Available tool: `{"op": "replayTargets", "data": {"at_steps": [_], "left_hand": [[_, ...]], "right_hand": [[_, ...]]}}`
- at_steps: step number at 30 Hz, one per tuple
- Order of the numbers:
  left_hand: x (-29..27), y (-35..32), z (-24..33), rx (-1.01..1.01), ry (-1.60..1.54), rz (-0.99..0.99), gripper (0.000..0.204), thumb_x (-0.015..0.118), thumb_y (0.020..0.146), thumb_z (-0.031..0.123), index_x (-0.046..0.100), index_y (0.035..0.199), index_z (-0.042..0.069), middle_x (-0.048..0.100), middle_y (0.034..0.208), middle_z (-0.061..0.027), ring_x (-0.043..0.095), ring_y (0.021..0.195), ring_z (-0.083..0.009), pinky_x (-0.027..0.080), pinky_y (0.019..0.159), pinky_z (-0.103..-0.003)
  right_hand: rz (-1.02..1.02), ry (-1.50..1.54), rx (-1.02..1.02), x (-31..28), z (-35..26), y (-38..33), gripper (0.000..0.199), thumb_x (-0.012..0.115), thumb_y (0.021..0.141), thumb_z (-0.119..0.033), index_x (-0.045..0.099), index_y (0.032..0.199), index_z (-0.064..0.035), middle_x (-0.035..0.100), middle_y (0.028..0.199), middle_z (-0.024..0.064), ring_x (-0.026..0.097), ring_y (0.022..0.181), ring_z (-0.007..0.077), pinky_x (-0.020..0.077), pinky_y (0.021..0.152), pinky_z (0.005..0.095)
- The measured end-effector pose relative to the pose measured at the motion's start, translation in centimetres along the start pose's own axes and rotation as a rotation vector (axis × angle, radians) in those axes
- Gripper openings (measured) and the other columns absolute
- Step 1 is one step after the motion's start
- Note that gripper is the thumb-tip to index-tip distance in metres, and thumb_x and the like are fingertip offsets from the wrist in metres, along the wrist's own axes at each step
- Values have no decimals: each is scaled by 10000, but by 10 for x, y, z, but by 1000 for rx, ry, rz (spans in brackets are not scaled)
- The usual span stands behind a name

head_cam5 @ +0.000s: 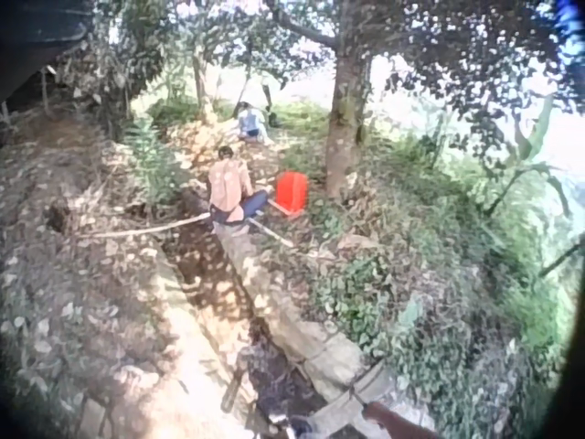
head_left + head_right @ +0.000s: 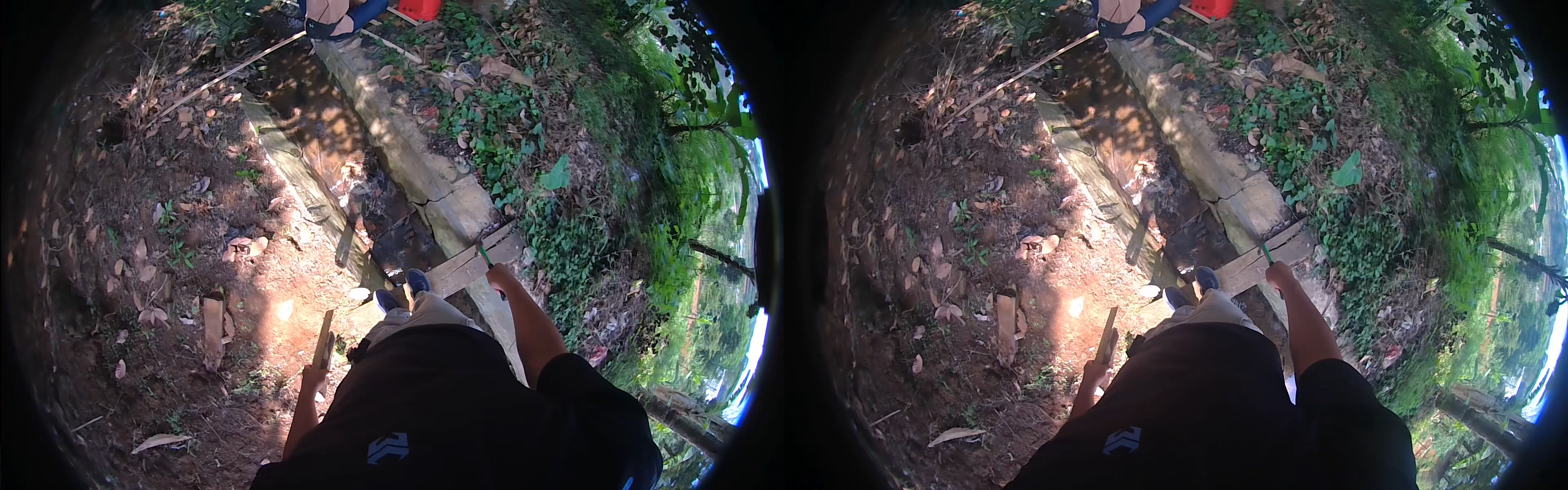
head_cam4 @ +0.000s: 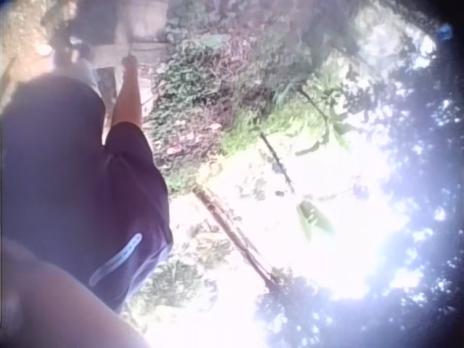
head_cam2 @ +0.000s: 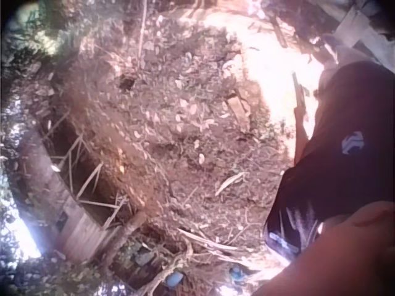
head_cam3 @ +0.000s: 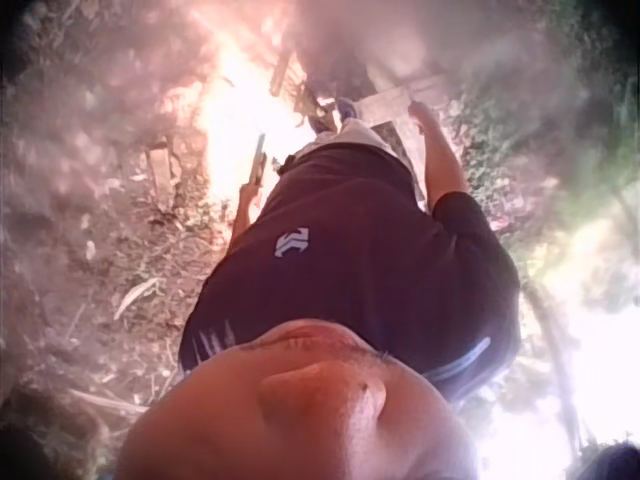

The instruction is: The person uses a hammer to split a piece of wood on the ground. They repeatedly strike the wood with the hammer, repositioning it as needed, and eventually split it into smaller pieces.

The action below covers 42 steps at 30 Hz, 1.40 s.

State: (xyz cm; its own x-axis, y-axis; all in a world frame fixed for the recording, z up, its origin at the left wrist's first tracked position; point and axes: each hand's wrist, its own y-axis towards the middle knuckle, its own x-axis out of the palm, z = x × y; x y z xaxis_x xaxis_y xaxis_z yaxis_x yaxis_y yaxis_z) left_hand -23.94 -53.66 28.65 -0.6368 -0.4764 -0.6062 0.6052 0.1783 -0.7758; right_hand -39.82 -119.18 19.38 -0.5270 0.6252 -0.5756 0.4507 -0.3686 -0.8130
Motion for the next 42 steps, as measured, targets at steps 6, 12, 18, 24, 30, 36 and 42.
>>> {"op": "replayTargets", "data": {"at_steps": [6,12,18,24,30,36,42], "left_hand": [[-24,18,-38,25,224,-129,422,871,663,213,688,877,-101,718,789,-207,724,771,-245,561,677,-391],[-34,72,-54,-16,88,-196,425,860,643,282,723,849,-63,729,790,-183,730,777,-271,558,702,-396],[-57,97,-3,53,141,-157,416,869,639,251,719,855,-72,713,755,-141,687,672,-225,523,611,-358],[-79,161,46,224,310,-162,514,889,654,275,681,918,-114,724,862,-255,736,828,-342,561,692,-430],[-73,160,116,224,339,-122,670,858,712,303,566,1164,-95,705,1005,-285,722,924,-364,567,743,-432],[-47,143,132,269,310,-60,667,866,716,323,569,1148,-90,707,981,-274,719,917,-366,564,754,-428],[17,101,148,226,441,45,557,901,663,402,700,845,-85,722,810,-219,736,785,-292,555,664,-404]], "right_hand": [[-39,19,17,18,-37,-17,139,636,809,-105,741,751,-34,705,641,96,729,634,277,592,613,387],[-20,-136,-89,36,-19,-65,71,681,740,-80,739,711,-52,710,660,109,727,661,278,585,620,387],[-138,-125,100,37,-12,-138,97,669,795,-81,735,746,-28,711,649,102,718,592,263,587,584,375],[27,578,499,87,22,-204,327,647,925,-209,636,699,27,641,589,138,654,475,266,526,456,422],[-68,596,346,177,109,-214,303,646,886,-183,647,631,-22,650,590,109,649,482,232,508,468,389],[-195,607,387,169,138,-192,388,567,916,-251,697,604,-60,695,593,75,689,524,201,545,539,348],[15,992,538,51,164,-157,305,669,891,-143,622,644,31,624,552,130,610,426,252,485,428,409]]}}
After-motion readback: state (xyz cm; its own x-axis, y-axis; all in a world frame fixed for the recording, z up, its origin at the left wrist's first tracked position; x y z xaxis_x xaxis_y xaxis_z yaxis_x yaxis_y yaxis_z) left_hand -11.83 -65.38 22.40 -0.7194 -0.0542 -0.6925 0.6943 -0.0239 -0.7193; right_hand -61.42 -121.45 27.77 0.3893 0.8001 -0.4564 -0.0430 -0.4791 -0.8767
